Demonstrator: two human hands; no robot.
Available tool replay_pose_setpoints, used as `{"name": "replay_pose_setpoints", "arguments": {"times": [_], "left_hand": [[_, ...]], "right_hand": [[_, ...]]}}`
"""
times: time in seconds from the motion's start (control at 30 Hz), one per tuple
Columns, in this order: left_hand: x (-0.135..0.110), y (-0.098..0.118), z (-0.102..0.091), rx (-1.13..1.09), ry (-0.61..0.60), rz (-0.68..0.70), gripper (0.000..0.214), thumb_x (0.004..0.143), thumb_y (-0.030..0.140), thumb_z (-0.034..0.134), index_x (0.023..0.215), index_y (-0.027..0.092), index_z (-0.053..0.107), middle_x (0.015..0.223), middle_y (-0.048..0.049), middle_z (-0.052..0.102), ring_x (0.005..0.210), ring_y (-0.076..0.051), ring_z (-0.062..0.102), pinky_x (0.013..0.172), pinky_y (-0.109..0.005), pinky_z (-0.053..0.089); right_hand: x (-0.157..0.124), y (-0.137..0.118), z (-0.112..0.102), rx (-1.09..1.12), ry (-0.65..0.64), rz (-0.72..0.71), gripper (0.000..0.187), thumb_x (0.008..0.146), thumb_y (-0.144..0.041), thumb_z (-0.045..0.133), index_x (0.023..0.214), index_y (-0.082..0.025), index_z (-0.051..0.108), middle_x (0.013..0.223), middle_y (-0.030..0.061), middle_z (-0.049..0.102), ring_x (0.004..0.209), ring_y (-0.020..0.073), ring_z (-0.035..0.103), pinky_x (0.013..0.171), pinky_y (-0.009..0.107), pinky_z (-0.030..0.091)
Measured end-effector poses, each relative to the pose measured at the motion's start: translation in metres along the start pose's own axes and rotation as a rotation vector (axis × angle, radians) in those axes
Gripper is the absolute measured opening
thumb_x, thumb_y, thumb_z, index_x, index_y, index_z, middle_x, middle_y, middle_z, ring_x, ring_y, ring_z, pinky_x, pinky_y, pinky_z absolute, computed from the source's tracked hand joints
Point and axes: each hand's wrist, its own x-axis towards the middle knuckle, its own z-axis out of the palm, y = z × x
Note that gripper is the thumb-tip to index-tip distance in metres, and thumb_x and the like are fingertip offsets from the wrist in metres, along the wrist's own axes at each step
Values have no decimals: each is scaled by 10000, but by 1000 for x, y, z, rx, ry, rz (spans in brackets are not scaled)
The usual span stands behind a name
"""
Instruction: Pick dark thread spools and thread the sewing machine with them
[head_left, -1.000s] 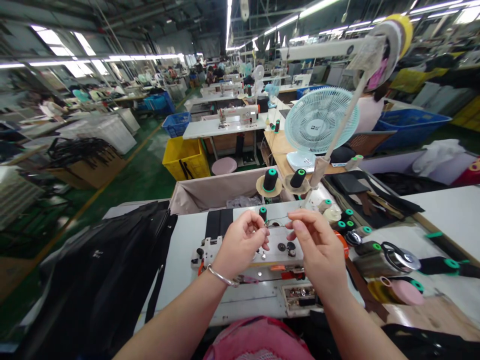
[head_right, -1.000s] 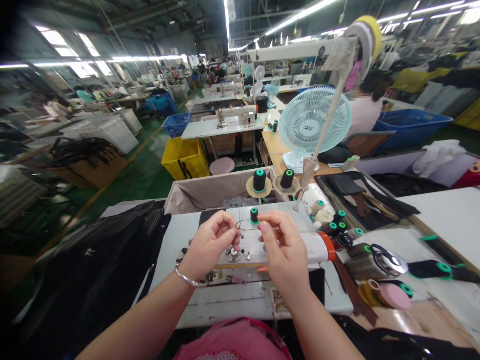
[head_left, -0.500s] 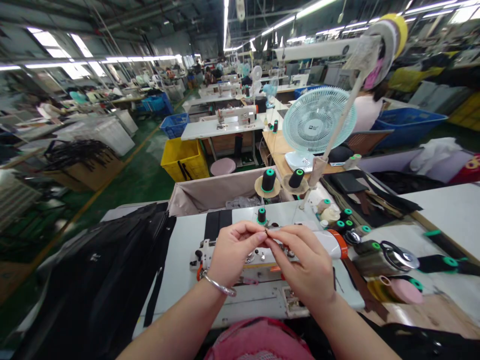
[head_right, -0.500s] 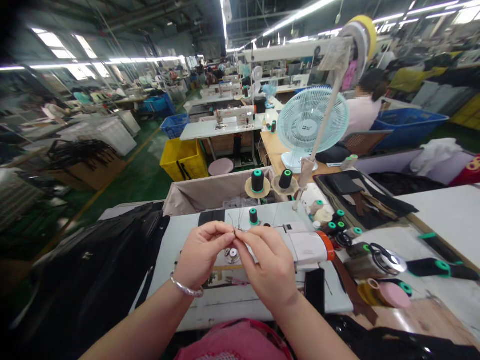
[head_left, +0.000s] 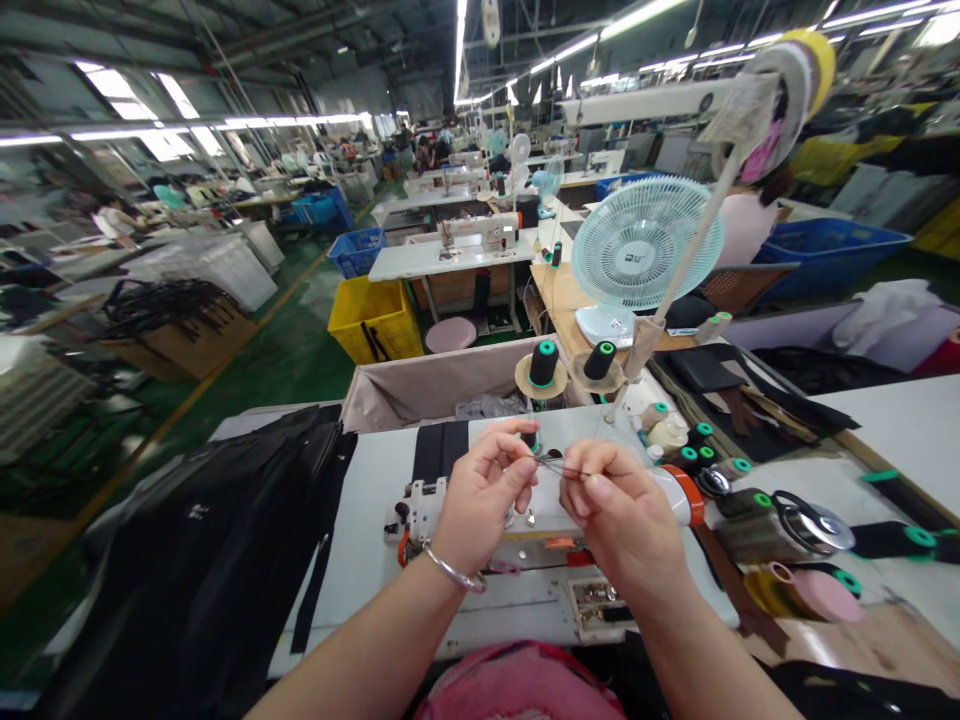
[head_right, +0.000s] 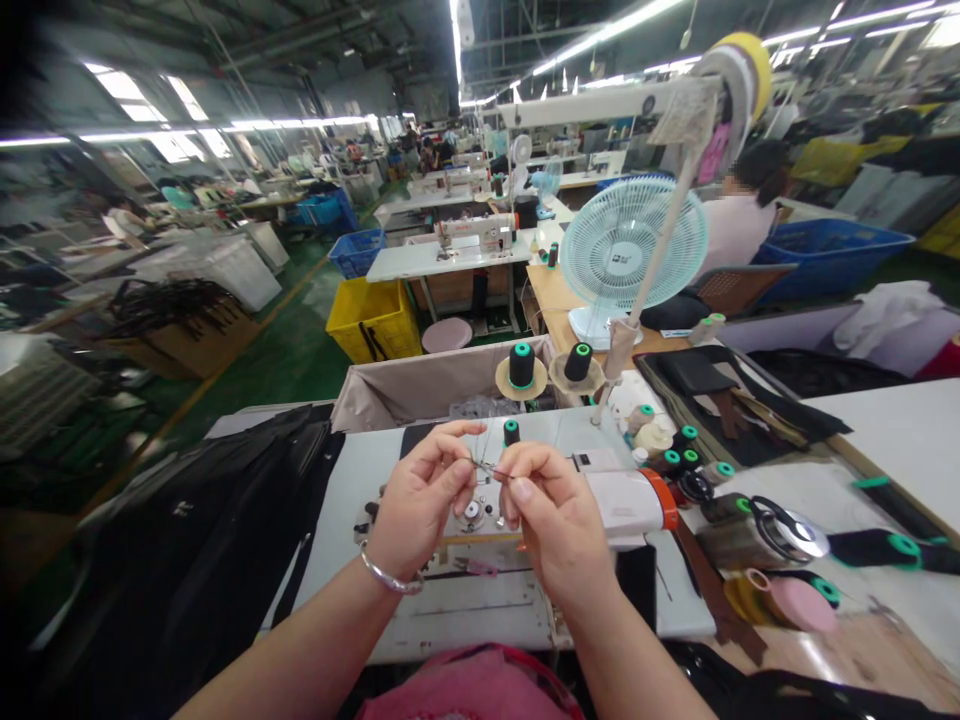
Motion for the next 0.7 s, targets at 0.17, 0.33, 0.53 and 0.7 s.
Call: {"name": "replay_pose_setpoints", "arguments": {"times": [0.17,0.33,0.53,0.7], "left_hand": [[2,3,3,27,-55,-17,140,942,293,539,901,162,512,866,-41,646,584,-82,539,512,-211,442],[5,1,0,46,-35,-94,183,929,333,561,887,167,498,744,4,587,588,-78,526,495,-180,431],[10,0,-6,-104,-69,-208,249,927,396,547,1013,163,537,725,-5,601,558,-89,532,448,-176,424],[16,1,-10,31,-151,-324,383,833,433,668,1048,117,644,662,-6,602,490,-86,527,439,-197,448]], "right_hand": [[-5,-13,6,153,-14,71,137,905,-297,492,801,-220,448,771,-21,418,530,91,335,488,249,301],[-8,-18,-5,1,45,130,98,936,-333,489,891,-247,475,645,-56,354,494,96,307,454,235,268],[-9,-22,-21,-963,-32,150,143,889,-363,608,967,-247,633,711,-19,517,662,147,484,617,305,364],[-15,-33,-14,-979,-143,95,144,918,-309,563,808,-233,615,743,-12,543,710,147,510,650,313,381]]}}
